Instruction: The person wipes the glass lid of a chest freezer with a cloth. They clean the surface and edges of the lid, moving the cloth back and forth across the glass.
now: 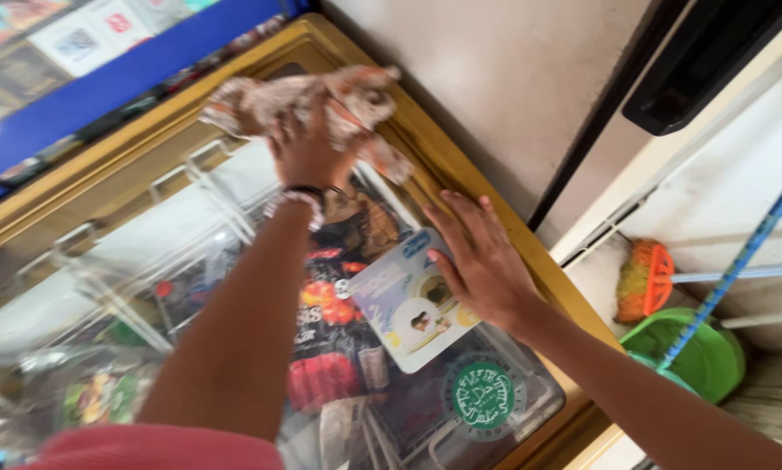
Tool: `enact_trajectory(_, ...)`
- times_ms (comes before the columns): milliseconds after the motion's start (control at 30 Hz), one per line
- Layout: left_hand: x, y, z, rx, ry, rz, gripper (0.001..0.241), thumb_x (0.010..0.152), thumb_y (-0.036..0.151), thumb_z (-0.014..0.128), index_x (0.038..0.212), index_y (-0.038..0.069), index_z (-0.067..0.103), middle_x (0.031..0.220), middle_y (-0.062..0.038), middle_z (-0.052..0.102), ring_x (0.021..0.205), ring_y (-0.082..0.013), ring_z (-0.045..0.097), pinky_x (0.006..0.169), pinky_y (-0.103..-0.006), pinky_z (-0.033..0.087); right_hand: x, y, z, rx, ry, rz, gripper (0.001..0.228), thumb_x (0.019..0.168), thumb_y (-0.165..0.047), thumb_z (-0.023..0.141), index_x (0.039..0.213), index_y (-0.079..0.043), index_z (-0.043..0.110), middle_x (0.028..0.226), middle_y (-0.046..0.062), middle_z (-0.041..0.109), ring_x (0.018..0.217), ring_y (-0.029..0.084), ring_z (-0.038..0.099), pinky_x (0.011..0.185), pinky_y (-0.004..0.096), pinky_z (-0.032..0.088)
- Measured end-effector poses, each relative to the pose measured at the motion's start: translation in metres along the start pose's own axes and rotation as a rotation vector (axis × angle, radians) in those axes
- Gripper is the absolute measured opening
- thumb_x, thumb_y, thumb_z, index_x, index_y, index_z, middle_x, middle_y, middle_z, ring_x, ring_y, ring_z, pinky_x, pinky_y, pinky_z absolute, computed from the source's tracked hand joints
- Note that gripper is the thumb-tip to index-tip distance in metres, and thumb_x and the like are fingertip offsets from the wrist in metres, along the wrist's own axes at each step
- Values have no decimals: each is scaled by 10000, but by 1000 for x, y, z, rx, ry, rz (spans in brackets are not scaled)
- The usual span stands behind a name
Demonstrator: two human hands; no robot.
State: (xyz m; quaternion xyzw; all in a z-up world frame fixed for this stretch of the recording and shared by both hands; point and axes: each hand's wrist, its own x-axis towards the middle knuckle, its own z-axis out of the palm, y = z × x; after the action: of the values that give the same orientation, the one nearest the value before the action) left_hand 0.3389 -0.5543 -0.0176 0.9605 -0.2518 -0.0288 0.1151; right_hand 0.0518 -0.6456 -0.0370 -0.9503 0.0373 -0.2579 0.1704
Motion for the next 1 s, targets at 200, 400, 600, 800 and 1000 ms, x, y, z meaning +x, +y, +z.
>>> enact_trajectory(200, 49, -19, -21, -64, -39, 2, 962, 865, 778, 545, 1637, 362, 150, 1691, -203, 163, 1555, -465, 91, 1230, -644, 102, -1, -3, -7, 32, -39, 36, 568, 1045, -329, 536, 1534, -89, 373, 1515, 194, 410, 1456, 376, 398, 1256, 568, 242)
enact_trajectory(400, 55, -45, -41, -10, -31, -180, 943, 875, 788, 482, 1633, 324, 166, 1688, -196, 186, 1559, -398, 174, 1211, -686, 125, -1, -5, -10, 31, -54, 46, 574, 1037, -329, 549, 1531, -89, 382, 1523, 188, 412, 1453, 377, 403, 1262, 553, 235)
enact_trajectory(600, 23, -115, -69, 37, 17, -308, 961, 828, 751, 465, 1646, 347, 165, 1660, -165, 259, 1538, -337, 235, 1215, -674, 99, 0, -3, -8, 24, -39, 18, 599, 1030, -372, 564, 1531, -91, 393, 1534, 192, 404, 1452, 393, 402, 1251, 576, 236)
enact_trajectory(800, -26, -186, -81, 40, 93, -371, 1002, 803, 804, 492, 1618, 272, 254, 1650, -170, 318, 1532, -349, 265, 1217, -587, 206, -1, -2, -9, 43, -44, 7, 614, 1021, -424, 562, 1520, -104, 406, 1530, 194, 401, 1455, 398, 392, 1259, 578, 222)
enact_trajectory(1000, -103, -255, -93, -5, 68, -510, 1014, 807, 807, 518, 1628, 263, 276, 1642, -212, 353, 1554, -403, 257, 1205, -623, 231, -2, 2, -2, -15, -99, 12, 662, 1008, -491, 538, 1530, -117, 378, 1538, 204, 361, 1478, 380, 335, 1262, 571, 183)
